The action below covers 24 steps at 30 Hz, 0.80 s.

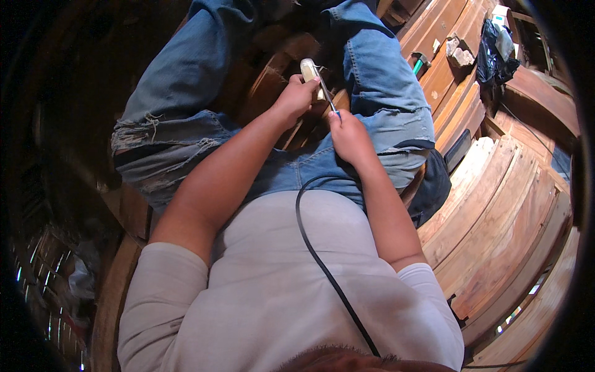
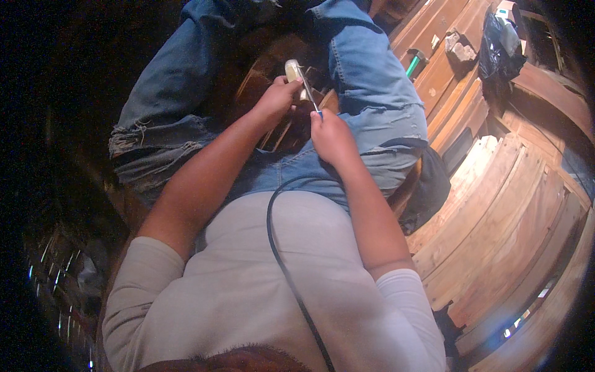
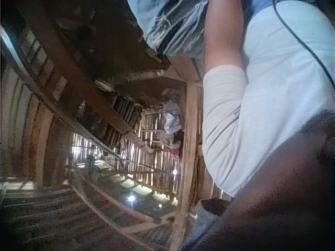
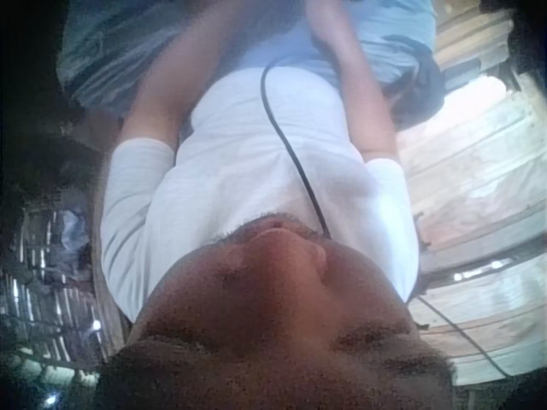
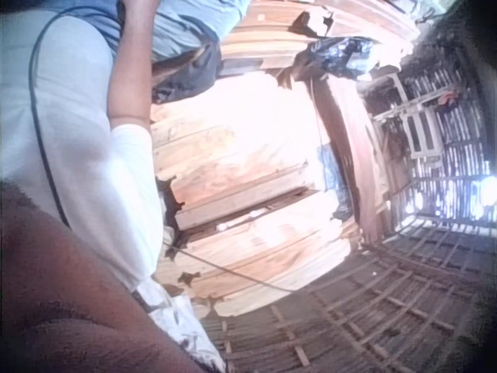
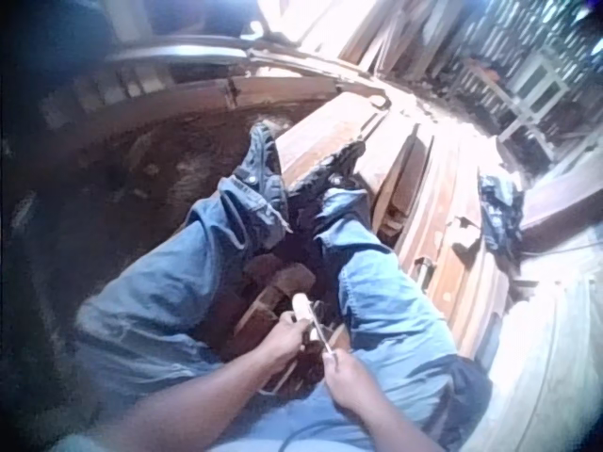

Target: The person sits on the floor and uses a knife to carve a small piece of light-colored wood held in their left hand. They repeatedly scrape and shape the wood surface, rotating the object to access different sides. The task involves continuous manual manipulation of the wood and tool.

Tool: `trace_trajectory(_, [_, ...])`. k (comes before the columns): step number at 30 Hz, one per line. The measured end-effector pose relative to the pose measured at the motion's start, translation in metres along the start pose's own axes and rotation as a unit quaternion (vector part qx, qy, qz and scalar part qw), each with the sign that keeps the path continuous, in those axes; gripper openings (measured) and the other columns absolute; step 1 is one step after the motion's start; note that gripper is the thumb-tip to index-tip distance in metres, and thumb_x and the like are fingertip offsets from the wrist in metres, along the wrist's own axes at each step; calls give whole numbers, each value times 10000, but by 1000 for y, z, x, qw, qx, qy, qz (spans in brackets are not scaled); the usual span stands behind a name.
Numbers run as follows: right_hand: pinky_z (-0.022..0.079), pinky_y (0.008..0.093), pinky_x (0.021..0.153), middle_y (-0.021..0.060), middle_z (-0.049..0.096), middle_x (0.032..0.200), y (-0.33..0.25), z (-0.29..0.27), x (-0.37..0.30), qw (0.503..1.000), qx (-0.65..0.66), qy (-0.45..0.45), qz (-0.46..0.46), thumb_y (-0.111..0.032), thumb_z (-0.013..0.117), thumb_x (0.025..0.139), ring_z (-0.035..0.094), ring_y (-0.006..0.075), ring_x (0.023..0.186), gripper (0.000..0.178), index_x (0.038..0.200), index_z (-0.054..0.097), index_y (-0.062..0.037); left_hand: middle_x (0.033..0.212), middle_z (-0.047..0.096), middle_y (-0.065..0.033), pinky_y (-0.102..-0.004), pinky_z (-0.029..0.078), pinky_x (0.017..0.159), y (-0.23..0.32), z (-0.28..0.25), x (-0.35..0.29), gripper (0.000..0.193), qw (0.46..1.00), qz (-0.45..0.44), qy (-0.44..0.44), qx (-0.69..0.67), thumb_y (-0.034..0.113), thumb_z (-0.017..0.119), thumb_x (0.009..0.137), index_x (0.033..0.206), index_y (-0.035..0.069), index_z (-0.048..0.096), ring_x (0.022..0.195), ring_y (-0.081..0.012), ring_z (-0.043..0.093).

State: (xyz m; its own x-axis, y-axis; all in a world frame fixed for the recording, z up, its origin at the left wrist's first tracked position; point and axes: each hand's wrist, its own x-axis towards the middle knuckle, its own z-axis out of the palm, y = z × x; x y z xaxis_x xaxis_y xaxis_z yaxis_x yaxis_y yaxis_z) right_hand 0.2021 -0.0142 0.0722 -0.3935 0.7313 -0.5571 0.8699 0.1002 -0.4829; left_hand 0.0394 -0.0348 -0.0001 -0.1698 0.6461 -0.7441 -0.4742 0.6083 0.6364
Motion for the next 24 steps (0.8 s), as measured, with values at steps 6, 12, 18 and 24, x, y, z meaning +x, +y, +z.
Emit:
trace_trajectory(6, [495, 462, 688, 227, 631, 758, 18, 10, 34, 998, 49, 21, -16, -330, 488, 1064, 637, 360, 711, 393, 954, 601, 30, 982, 736, -75, -317, 513, 704, -4, -2, -3, 431, 998, -11, -54, -18, 331, 554, 1045, 1332, 41, 415, 907, -158, 687])
trace_trajectory(12, [442, 344, 554, 36, 564, 649, 29, -4, 7, 993, 109, -30, 16, -323, 484, 1074, 545, 146, 571, 354, 926, 597, -22, 963, 721, -67, -336, 538, 683, 0, -11, 6, 325, 992, -27, -78, -95, 310, 473, 1068, 1310, 96, 434, 858, -177, 705])
trace_trajectory(18, [488, 494, 787, 288, 664, 919, 22, -8, -5, 994, 100, -49, 17, -356, 493, 1051, 648, 455, 904, 430, 959, 626, 43, 932, 671, -57, -337, 533, 674, -1, -10, -1, 331, 993, -53, -66, -82, 327, 472, 1061, 1301, 105, 416, 767, -172, 681])
trace_trajectory(24, [488, 488, 792, 291, 663, 920, 23, -6, -3, 993, 100, -54, 23, -346, 492, 1054, 648, 455, 905, 426, 964, 625, 49, 930, 656, -56, -336, 483, 627, -3, -2, -1, 332, 1000, -13, -8, 2, 341, 492, 1056, 1275, 92, 485, 726, -159, 631])
